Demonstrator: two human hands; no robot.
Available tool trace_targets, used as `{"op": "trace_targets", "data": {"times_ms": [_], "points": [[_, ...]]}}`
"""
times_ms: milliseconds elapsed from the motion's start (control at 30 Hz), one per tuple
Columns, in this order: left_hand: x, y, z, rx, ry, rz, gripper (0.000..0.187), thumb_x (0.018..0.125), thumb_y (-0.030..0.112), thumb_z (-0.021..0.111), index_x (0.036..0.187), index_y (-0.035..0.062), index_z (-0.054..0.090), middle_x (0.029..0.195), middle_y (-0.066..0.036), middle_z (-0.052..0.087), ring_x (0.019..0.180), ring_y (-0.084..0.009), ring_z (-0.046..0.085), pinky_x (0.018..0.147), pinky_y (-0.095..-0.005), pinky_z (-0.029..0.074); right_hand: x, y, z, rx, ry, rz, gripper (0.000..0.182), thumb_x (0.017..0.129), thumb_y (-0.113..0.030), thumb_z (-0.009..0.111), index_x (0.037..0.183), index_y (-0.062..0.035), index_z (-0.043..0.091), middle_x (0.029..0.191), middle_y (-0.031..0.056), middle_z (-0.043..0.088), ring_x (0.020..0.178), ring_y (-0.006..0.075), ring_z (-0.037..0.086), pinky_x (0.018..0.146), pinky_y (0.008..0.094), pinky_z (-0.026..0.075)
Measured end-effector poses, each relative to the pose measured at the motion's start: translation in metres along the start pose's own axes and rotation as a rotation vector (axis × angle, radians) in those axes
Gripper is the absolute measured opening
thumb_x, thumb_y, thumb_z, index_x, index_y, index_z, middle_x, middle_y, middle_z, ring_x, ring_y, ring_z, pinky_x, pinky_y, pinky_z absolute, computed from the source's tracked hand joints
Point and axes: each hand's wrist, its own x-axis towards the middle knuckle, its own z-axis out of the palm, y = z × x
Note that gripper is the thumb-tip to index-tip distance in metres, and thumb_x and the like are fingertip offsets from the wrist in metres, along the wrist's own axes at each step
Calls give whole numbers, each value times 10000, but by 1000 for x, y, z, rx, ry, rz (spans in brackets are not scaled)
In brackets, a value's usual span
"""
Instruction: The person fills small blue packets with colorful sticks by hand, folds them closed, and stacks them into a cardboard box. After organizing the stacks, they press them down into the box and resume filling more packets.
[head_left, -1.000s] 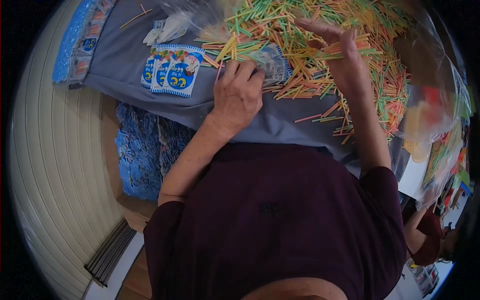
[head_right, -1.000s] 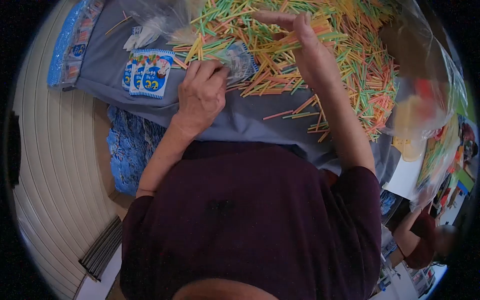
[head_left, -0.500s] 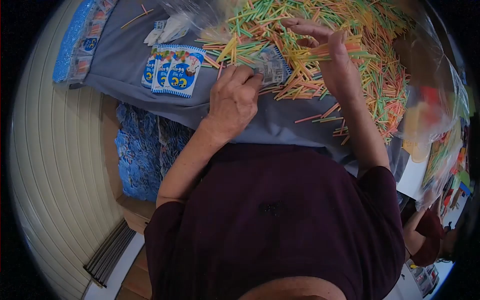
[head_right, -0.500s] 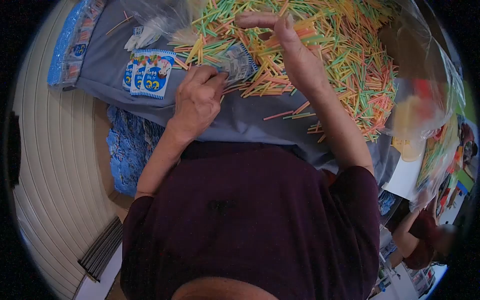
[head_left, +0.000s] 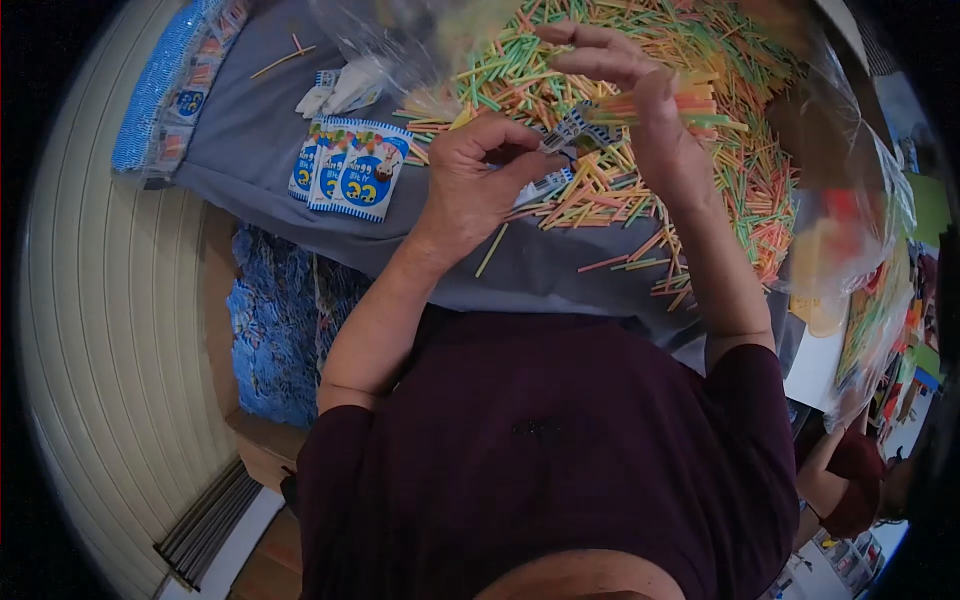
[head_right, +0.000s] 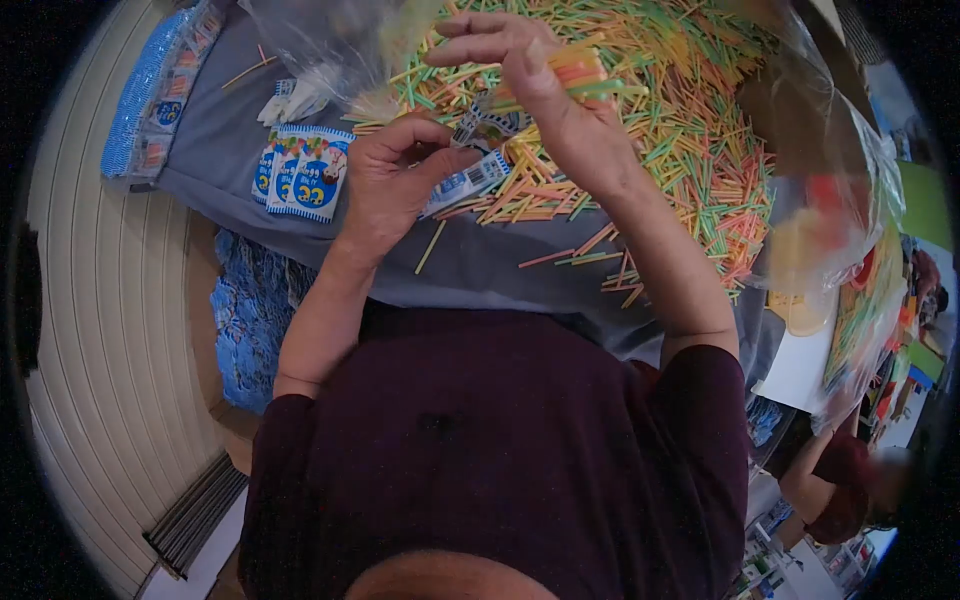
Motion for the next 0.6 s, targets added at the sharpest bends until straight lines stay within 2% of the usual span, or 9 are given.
{"op": "trace_targets", "data": {"times_ms": [167,233,367,400,467,567,600], "points": [[13,-12,9,-167,5,69,129,826,-30,780,930,10,715,878,-3,699,812,-49,628,708,-203,521,-4,-2,-9,-100,-108,76,648,1036,-583,281,1177,-111,701,1298,122,614,1244,285,530,1055,418,396],[14,-12,11,-189,2,62,144,828,-39,773,952,8,716,885,-6,700,828,-54,632,722,-208,527,-6,0,-11,15,-4,113,649,1029,-591,298,1134,-110,722,1317,124,602,1248,285,522,1058,423,392],[17,-12,11,-118,-23,56,181,838,-67,747,1004,-3,712,907,-16,701,865,-79,655,776,-232,558,-6,6,-21,50,10,62,654,1022,-602,310,1122,-113,733,1337,130,586,1263,287,508,1062,423,388],[19,-13,13,-118,-24,55,181,838,-67,747,1004,-3,712,907,-16,701,865,-79,655,776,-232,558,-8,3,-19,15,-30,93,659,1016,-614,317,1132,-116,731,1339,134,581,1272,290,500,1063,427,388],[23,-18,19,-227,3,110,126,823,-20,774,940,-18,728,837,-40,698,786,-77,654,692,-235,539,-7,-2,-17,-22,-70,123,664,1010,-627,323,1142,-118,729,1342,138,575,1282,293,493,1065,432,388],[23,-19,24,-316,0,71,155,827,-17,773,977,-15,736,858,-42,710,786,-76,656,692,-234,543,-2,-5,-18,-43,-167,218,668,985,-655,365,1161,-123,728,1320,144,583,1272,308,500,1037,442,415],[23,-16,25,-317,4,75,155,827,-17,773,977,-15,736,858,-42,710,786,-76,656,692,-234,543,-2,-2,-18,2,-182,226,638,976,-638,415,1186,-116,717,1310,141,588,1259,297,512,1019,435,430]]}}
